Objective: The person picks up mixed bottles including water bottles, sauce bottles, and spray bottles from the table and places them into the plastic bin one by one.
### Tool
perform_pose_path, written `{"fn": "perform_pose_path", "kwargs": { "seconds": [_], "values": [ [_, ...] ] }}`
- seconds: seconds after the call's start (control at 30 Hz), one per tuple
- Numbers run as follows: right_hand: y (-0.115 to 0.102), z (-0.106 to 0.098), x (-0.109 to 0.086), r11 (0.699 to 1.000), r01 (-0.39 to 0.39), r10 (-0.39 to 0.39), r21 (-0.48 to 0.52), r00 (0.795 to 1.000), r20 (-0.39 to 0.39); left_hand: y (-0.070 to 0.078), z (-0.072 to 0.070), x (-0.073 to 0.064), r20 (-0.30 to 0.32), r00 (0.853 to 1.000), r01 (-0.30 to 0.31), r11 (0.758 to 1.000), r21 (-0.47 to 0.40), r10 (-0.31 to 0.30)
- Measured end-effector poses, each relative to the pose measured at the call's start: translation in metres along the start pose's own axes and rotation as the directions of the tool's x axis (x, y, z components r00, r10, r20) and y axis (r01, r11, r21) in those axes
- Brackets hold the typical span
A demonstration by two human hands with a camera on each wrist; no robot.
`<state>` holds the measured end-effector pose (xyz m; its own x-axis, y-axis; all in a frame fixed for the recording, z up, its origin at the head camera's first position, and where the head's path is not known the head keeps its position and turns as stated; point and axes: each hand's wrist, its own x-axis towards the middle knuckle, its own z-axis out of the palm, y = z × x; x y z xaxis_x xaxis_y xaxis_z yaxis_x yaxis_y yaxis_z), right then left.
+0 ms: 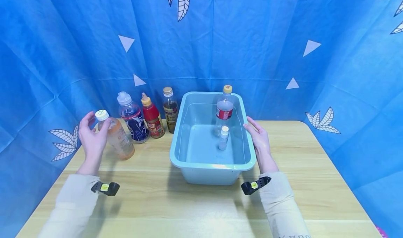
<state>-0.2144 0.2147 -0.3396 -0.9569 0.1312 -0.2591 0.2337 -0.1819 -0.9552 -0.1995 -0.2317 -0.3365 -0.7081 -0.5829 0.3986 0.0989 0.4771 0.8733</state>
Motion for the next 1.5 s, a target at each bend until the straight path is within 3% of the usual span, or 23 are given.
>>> {"fn": "perform_pose_path", "kwargs": {
  "seconds": [0.23,0.63,0.93,1.5],
  "values": [
    [0.000,0.000,-0.001,1.000,0.004,-0.004,0.008,1.000,0.001,-0.003,0.000,0.005,0.039,0.997,0.061,0.998,0.005,-0.061],
    [0.010,-0.006,0.012,1.000,0.014,-0.014,-0.013,1.000,-0.010,-0.008,0.002,0.011,0.073,0.994,0.081,0.997,0.008,-0.081],
    [0.001,-0.001,-0.001,1.000,0.000,0.000,0.012,1.000,0.003,-0.006,0.002,0.012,0.063,0.995,0.073,0.997,0.000,-0.073],
    [0.000,0.000,-0.001,1.000,0.002,-0.002,0.007,1.000,0.010,0.007,-0.004,0.009,0.045,0.999,0.023,1.000,-0.001,-0.023]
  ]
}}
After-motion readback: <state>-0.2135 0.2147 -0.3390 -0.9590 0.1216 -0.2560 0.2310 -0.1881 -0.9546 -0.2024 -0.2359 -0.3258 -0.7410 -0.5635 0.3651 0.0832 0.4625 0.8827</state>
